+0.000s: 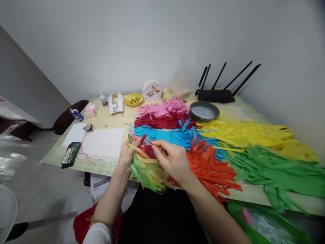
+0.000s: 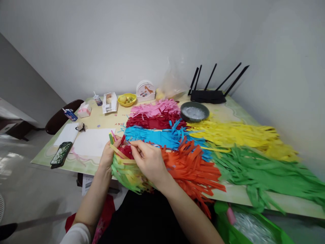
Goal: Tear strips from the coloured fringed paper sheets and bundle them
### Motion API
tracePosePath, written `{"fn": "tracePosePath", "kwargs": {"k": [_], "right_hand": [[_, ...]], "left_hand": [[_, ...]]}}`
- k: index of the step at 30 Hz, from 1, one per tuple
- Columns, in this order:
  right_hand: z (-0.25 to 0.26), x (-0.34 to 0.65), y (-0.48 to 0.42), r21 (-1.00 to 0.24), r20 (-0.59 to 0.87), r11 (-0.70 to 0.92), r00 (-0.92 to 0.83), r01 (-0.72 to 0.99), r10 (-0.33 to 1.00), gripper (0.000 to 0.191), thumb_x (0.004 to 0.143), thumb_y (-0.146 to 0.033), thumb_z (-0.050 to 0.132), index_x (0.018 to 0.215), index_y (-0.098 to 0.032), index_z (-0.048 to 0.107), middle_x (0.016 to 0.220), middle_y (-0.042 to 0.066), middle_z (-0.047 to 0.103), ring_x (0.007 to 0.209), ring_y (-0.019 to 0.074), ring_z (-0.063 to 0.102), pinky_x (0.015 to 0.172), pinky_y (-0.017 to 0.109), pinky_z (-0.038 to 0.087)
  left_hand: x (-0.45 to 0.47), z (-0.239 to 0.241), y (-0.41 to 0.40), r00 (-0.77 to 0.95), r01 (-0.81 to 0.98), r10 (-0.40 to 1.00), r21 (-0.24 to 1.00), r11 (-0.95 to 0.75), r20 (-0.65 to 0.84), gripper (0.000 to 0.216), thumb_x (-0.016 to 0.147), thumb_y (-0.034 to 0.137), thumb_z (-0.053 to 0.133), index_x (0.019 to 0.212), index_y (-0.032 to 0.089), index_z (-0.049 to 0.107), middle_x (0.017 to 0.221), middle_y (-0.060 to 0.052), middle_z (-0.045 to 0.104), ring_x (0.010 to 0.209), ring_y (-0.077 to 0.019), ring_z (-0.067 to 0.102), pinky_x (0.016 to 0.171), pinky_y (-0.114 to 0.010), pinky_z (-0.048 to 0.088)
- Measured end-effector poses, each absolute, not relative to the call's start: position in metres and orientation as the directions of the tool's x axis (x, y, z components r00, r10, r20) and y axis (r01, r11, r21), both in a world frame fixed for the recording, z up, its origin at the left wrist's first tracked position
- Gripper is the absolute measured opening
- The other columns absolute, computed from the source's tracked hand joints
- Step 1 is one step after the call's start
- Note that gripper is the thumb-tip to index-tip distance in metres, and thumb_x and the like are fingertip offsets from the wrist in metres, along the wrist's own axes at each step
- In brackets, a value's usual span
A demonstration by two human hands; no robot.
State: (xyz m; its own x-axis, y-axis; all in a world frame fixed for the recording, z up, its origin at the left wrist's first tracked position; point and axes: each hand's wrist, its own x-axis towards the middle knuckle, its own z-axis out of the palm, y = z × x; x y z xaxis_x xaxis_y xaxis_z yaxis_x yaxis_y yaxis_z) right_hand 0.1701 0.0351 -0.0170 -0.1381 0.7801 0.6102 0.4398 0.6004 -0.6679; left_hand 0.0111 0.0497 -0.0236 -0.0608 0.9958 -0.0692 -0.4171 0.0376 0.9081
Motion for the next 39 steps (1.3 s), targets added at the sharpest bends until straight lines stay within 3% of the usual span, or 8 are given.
{"fn": "tracePosePath", "kwargs": {"k": [10,15,18,22,26,31,35,39], "right_hand": [[-0.018,0.171,0.037,-0.722,0.559,0.565,-0.145,0.399,0.816,0.016,0.091,-0.025,0.054,0.089,-0.019,0.069,0.066,0.001,0.068,0.055,0.0132,0.061,0.056,0.023,0.046],[-0.02,0.175,0.046,-0.937,0.298,0.331,-0.24,0.109,0.924,0.032,0.088,-0.029,0.058,0.118,-0.018,0.058,0.056,-0.006,0.058,0.045,0.0109,0.054,0.045,0.021,0.044],[-0.025,0.178,0.055,-0.967,0.246,0.254,-0.292,-0.012,0.924,0.017,0.084,-0.033,0.063,0.09,-0.017,0.065,0.059,-0.004,0.059,0.041,0.0084,0.048,0.038,0.019,0.037],[-0.025,0.192,0.068,-0.923,0.269,0.258,0.002,-0.286,0.963,0.019,0.082,-0.037,0.067,0.085,-0.02,0.058,0.065,-0.003,0.063,0.041,0.0073,0.045,0.034,0.018,0.032],[-0.012,0.225,0.084,-0.753,0.295,0.47,0.401,-0.461,0.867,0.024,0.078,-0.036,0.071,0.085,-0.024,0.051,0.06,-0.008,0.056,0.04,0.006,0.04,0.035,0.016,0.031],[-0.005,0.247,0.09,-0.757,0.383,0.588,0.536,-0.284,0.752,0.02,0.076,-0.032,0.073,0.08,-0.023,0.055,0.056,-0.007,0.056,0.039,0.007,0.042,0.037,0.019,0.035],[-0.013,0.22,0.069,-0.89,0.456,0.451,0.204,0.069,0.866,0.011,0.084,-0.031,0.065,0.085,-0.02,0.064,0.06,-0.003,0.062,0.044,0.0094,0.052,0.043,0.021,0.042],[-0.016,0.186,0.045,-0.765,0.556,0.543,-0.07,0.346,0.828,0.011,0.089,-0.024,0.059,0.091,-0.019,0.068,0.073,0.001,0.07,0.057,0.0122,0.061,0.055,0.023,0.048]], "left_hand": [[0.015,-0.024,0.048,-0.12,-0.26,0.992,0.963,-0.078,0.048,0.031,0.064,0.038,0.081,0.07,0.015,0.06,0.067,0.001,0.06,0.06,-0.01,0.055,0.062,-0.022,0.044],[0.013,-0.026,0.044,-0.037,-0.005,0.977,0.978,-0.211,0.21,0.016,0.073,0.029,0.075,0.073,0.015,0.067,0.077,-0.002,0.064,0.075,-0.0141,0.058,0.076,-0.024,0.046],[0.013,-0.027,0.043,0.035,0.061,0.985,0.984,-0.17,0.168,0.015,0.071,0.028,0.076,0.073,0.015,0.068,0.075,-0.001,0.064,0.07,-0.014,0.057,0.071,-0.024,0.044],[0.012,-0.035,0.051,0.004,0.118,0.992,0.985,-0.126,0.126,0.018,0.068,0.031,0.079,0.071,0.014,0.071,0.069,0.0,0.063,0.066,-0.0133,0.054,0.068,-0.024,0.042],[0.001,-0.045,0.07,-0.038,0.071,0.996,0.994,-0.079,0.082,0.027,0.069,0.039,0.077,0.078,0.014,0.074,0.078,-0.004,0.069,0.076,-0.0174,0.06,0.077,-0.028,0.045],[-0.015,-0.046,0.08,-0.07,0.011,0.993,0.995,-0.096,0.097,0.038,0.072,0.04,0.076,0.099,0.014,0.072,0.078,-0.004,0.069,0.078,-0.0167,0.062,0.077,-0.028,0.046],[-0.012,-0.038,0.071,0.01,-0.244,0.997,0.967,-0.073,0.077,0.041,0.074,0.045,0.075,0.101,0.019,0.058,0.057,0.006,0.056,0.048,-0.0089,0.05,0.051,-0.021,0.039],[-0.003,-0.031,0.061,0.018,-0.353,0.996,0.932,-0.079,0.091,0.041,0.071,0.046,0.077,0.085,0.02,0.048,0.064,0.005,0.059,0.042,-0.0053,0.046,0.046,-0.02,0.035]]}}
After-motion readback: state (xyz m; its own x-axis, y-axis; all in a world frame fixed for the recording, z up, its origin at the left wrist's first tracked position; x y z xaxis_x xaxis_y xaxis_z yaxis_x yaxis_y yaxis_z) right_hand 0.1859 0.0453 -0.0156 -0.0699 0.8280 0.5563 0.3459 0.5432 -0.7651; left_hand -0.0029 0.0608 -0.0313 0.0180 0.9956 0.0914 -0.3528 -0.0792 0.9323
